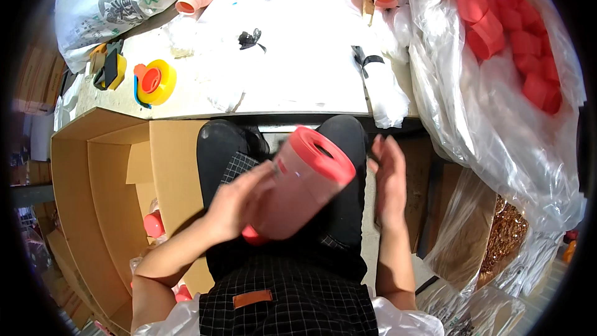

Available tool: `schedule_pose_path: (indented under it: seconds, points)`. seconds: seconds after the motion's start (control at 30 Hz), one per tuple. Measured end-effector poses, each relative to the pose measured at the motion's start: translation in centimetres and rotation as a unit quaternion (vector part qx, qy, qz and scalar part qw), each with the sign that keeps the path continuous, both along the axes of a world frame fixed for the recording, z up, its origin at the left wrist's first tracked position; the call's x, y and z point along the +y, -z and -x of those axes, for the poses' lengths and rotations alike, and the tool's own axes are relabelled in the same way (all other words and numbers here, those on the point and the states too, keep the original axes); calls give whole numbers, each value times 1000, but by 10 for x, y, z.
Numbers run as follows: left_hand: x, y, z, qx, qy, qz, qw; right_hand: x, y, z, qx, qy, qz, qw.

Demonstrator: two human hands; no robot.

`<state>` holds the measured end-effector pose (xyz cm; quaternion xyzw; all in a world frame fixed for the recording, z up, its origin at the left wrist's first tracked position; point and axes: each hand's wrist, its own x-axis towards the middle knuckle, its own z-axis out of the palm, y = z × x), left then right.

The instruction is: The person assembles pink plastic pitchers by inserting a copper-colored metal ring into the neck of each pitcher and then screwing on a red lid. The person handles the pitchers one at a time, placing the finished units into a cardboard box.

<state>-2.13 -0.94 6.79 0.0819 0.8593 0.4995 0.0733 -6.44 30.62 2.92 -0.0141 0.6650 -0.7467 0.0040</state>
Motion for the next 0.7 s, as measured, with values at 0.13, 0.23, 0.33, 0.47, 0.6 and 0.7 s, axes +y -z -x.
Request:
schedule_pose_path:
  seconds: [0.13, 0.23, 0.33, 0.47, 0.6, 0.7]
  points:
    - [8, -3, 56, -58, 74, -69, 993, 6, -7, 37, -41, -241, -24, 969]
    - [38, 28, 138, 196, -14, 20, 980, -10, -15, 43, 27, -261, -100, 960]
    - [71, 69, 224, 259, -10, 112, 959, -16, -27, 46, 21, -255, -99, 962]
    - [65, 108, 264, 155, -3, 171, 973, -12, -27, 52, 16, -219, -121, 968]
    - [62, 107, 278, 22, -129, -98, 987, -12, 27, 93, -69, -75, -2, 995]
    - [97, 69, 220, -156, -6, -322, 934, -36, 15, 125, -4, 27, -193, 981]
